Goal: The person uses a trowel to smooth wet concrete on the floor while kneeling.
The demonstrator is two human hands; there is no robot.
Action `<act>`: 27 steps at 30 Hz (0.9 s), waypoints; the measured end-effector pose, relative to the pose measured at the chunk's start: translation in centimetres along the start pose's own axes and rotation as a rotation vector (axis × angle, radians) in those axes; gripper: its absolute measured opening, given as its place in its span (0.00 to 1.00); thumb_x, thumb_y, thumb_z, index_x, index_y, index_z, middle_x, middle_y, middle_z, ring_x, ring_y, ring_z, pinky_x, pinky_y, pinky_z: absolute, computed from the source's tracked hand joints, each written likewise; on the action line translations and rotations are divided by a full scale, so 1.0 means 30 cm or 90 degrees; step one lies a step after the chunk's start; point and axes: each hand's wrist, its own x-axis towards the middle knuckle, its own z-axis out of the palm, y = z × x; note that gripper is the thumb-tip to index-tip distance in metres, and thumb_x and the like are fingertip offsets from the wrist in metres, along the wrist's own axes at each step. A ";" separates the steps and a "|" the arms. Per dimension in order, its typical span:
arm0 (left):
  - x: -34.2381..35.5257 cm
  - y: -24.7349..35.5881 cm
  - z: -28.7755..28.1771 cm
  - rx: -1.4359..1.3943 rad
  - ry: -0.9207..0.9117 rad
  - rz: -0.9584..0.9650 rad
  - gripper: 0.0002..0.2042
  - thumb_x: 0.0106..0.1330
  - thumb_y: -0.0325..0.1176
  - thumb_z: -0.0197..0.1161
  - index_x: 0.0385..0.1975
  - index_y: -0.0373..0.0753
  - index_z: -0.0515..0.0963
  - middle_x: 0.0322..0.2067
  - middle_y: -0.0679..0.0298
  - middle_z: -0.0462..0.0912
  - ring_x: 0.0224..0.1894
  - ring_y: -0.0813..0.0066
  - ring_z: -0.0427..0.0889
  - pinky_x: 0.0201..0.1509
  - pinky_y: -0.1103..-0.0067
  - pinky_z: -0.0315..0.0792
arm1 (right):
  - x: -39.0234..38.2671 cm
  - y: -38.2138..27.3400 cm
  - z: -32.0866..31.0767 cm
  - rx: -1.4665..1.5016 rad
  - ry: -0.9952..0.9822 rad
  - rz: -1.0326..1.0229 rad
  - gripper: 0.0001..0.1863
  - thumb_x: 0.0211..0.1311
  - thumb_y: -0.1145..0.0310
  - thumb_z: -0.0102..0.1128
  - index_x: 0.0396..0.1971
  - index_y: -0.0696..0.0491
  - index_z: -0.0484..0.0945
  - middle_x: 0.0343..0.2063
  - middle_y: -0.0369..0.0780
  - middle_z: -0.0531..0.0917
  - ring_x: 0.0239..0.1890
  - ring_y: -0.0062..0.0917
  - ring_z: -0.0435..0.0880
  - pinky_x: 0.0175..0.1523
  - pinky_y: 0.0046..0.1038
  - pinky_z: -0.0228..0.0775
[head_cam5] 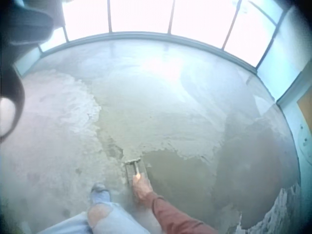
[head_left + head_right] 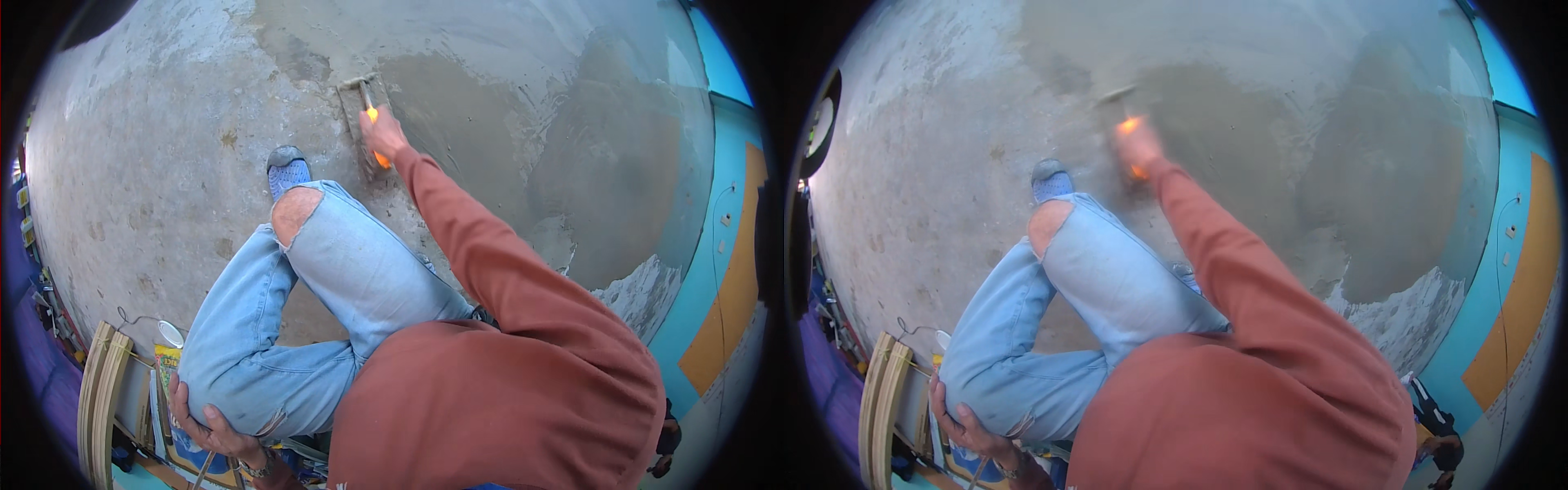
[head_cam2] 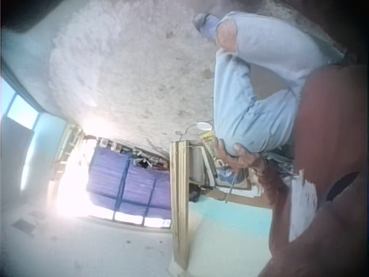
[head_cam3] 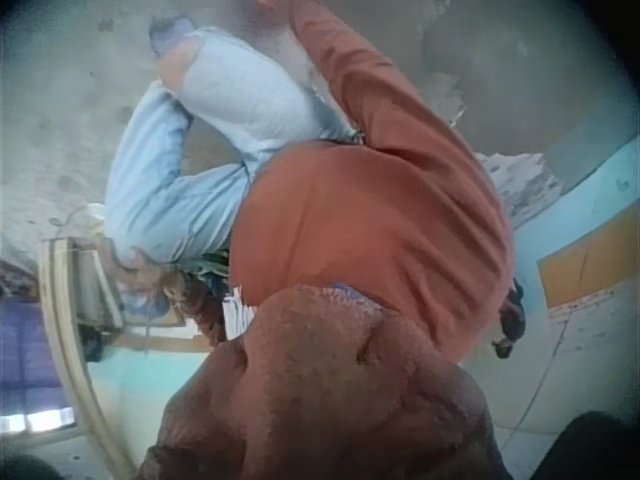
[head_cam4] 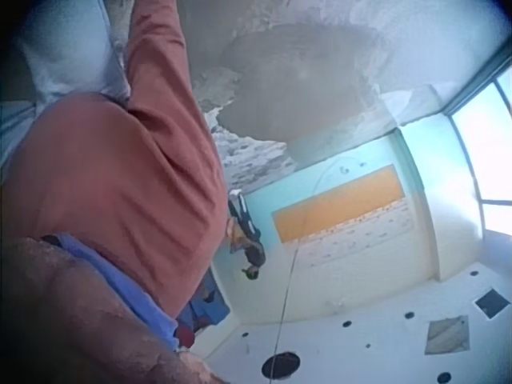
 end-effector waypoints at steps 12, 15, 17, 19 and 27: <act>-0.020 -0.008 0.011 -0.020 -0.002 0.006 0.26 0.71 0.40 0.56 0.64 0.31 0.75 0.68 0.48 0.75 0.72 0.51 0.71 0.80 0.53 0.56 | 0.090 -0.091 -0.225 0.530 -0.006 -0.050 0.22 0.80 0.47 0.56 0.43 0.54 0.73 0.25 0.35 0.77 0.19 0.23 0.78 0.25 0.29 0.75; -0.012 -0.037 0.007 -0.012 -0.005 0.007 0.26 0.71 0.41 0.56 0.64 0.31 0.75 0.69 0.48 0.75 0.72 0.51 0.71 0.80 0.54 0.56 | 0.151 -0.015 -0.348 0.943 -0.162 0.059 0.21 0.81 0.46 0.54 0.41 0.50 0.73 0.24 0.32 0.75 0.20 0.20 0.74 0.27 0.27 0.74; -0.024 -0.063 -0.005 -0.009 -0.002 0.018 0.26 0.71 0.41 0.56 0.64 0.31 0.76 0.69 0.48 0.75 0.72 0.51 0.71 0.80 0.54 0.57 | 0.062 -0.004 -0.380 0.676 -0.147 0.013 0.22 0.81 0.44 0.52 0.40 0.50 0.73 0.24 0.31 0.74 0.19 0.18 0.73 0.28 0.27 0.74; -0.032 -0.046 0.003 -0.018 0.007 0.002 0.26 0.71 0.41 0.56 0.64 0.31 0.76 0.68 0.48 0.75 0.72 0.51 0.71 0.80 0.54 0.57 | -0.044 0.052 -0.354 0.475 -0.114 0.008 0.22 0.81 0.44 0.52 0.42 0.50 0.73 0.25 0.32 0.76 0.20 0.19 0.76 0.28 0.28 0.75; -0.026 -0.064 -0.008 -0.004 0.011 0.011 0.25 0.71 0.39 0.55 0.64 0.31 0.75 0.69 0.48 0.75 0.72 0.50 0.70 0.79 0.54 0.57 | -0.576 0.405 -0.167 -0.175 -0.185 -0.029 0.34 0.76 0.45 0.57 0.71 0.52 0.70 0.56 0.60 0.84 0.59 0.58 0.83 0.64 0.50 0.74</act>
